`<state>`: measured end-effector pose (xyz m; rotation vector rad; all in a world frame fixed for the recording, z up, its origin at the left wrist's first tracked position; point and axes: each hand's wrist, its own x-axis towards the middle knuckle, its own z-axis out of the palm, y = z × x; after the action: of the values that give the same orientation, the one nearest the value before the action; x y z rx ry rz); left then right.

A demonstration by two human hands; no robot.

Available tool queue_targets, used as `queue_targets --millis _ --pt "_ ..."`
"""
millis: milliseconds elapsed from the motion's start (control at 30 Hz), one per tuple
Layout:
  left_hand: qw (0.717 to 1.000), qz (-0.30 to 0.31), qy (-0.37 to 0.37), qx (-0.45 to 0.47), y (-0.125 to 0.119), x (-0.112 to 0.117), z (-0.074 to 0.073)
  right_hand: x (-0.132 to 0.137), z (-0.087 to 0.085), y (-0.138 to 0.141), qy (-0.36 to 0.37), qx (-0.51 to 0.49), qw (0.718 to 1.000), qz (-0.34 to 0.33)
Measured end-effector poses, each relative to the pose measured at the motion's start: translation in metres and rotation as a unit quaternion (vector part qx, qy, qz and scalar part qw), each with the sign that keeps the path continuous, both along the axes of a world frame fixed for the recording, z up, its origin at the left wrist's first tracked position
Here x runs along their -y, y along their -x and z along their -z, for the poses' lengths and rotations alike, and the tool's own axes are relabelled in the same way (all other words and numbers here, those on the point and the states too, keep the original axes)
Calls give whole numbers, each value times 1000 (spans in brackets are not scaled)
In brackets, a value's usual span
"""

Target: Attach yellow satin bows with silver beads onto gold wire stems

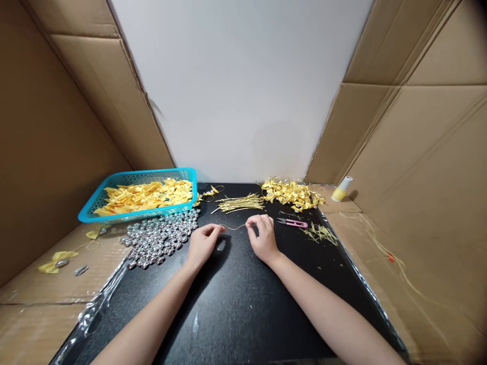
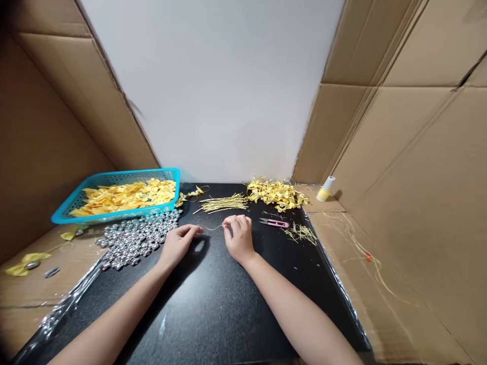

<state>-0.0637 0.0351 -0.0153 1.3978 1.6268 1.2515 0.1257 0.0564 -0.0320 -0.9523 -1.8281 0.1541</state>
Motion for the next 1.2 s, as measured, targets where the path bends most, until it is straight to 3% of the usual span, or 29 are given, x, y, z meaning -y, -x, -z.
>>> queue_targets --millis 133,200,367,467,933,1200 --pt "996 -30 -34 -71 7 1 -4 0 0 0 -10 -2 1000 -1" --pt "995 -17 -62 -81 3 4 -8 1 -1 0 -14 2 1000 -9" --pt "987 138 -60 -51 -19 15 -14 5 -1 3 -22 18 999 -33" --pt "985 173 -14 -21 -23 15 -10 7 -1 4 -20 25 998 -46" --pt "964 148 93 201 -18 8 3 8 -2 5 -27 18 999 -33" --pt "982 90 35 164 -26 11 6 13 -2 8 -40 59 996 -61"
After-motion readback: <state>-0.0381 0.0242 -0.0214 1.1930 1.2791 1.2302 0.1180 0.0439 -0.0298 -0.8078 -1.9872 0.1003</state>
